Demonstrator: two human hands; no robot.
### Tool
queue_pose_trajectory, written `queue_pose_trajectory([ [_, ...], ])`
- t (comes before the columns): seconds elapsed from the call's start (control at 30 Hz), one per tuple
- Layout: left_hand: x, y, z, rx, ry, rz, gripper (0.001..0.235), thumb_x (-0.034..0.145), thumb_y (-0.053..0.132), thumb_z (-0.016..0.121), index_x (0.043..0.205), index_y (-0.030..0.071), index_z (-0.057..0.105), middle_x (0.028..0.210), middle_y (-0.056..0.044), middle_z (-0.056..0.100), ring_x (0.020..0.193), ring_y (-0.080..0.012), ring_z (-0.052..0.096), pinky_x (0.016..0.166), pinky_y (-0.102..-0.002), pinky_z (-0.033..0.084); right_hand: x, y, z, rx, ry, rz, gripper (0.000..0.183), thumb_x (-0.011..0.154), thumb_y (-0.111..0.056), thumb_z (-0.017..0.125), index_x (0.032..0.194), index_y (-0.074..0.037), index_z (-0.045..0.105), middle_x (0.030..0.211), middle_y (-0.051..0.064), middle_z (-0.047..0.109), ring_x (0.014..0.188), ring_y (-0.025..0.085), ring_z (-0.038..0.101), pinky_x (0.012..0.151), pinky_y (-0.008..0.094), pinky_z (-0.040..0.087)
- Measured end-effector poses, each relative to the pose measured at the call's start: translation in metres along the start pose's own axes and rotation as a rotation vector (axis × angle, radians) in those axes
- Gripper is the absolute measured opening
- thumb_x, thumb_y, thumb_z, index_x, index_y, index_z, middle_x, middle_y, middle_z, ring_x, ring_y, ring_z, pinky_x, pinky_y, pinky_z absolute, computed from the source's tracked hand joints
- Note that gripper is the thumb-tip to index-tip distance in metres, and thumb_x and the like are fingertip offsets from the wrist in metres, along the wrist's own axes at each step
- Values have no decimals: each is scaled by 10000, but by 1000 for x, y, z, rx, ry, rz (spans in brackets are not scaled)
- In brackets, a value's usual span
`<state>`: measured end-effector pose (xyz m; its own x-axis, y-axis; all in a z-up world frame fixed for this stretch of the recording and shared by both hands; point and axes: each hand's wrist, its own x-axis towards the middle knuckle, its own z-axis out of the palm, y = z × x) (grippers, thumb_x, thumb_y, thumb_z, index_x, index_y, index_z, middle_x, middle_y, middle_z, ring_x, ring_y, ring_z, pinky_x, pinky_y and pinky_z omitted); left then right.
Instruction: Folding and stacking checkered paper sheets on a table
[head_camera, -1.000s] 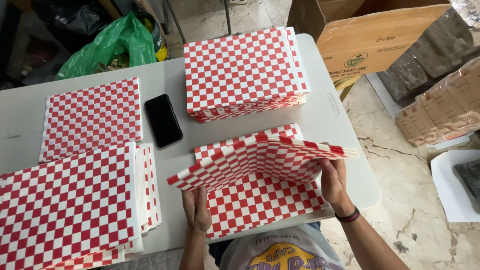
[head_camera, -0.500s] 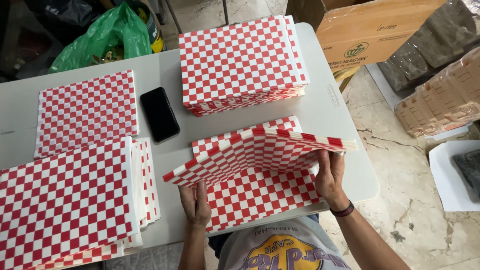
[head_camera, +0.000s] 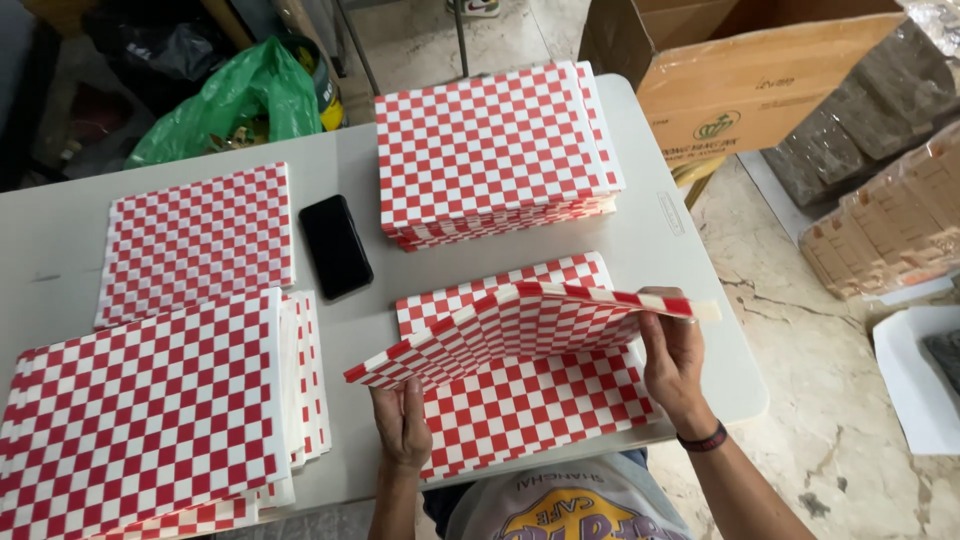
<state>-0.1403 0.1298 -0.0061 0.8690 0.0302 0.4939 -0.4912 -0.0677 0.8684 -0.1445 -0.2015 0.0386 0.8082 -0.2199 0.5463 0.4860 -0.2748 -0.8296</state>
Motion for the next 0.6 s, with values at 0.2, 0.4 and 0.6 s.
queue_pose_trajectory([
  [0.2, 20, 17, 10, -17, 144, -90, 318, 1038, 138, 524, 1331, 16, 536, 1190, -98, 687, 1116, -203, 676, 985, -314, 557, 26, 8, -28, 46, -101, -32, 179, 1004, -135, 622, 1151, -48, 675, 1109, 124, 722, 985, 215, 708, 873, 301, 604],
  [0.4, 166, 92, 26, 26, 124, -260, 341, 941, 327, 645, 1209, 116, 638, 1108, -67, 729, 982, -170, 692, 858, -297, 574, 154, -23, -33, -153, -29, 312, 182, 960, -111, 752, 815, -73, 649, 776, 5, 673, 694, 46, 518, 613, 229, 407],
  [0.6, 305, 49, 44, 15, 26, -631, 531, 874, 167, 679, 1371, 37, 548, 1196, -94, 749, 968, -195, 765, 772, -328, 662, 284, 37, -9, 362, -92, 598, 334, 808, -19, 752, 1129, -20, 656, 1150, 152, 725, 985, 245, 749, 916, 348, 676],
])
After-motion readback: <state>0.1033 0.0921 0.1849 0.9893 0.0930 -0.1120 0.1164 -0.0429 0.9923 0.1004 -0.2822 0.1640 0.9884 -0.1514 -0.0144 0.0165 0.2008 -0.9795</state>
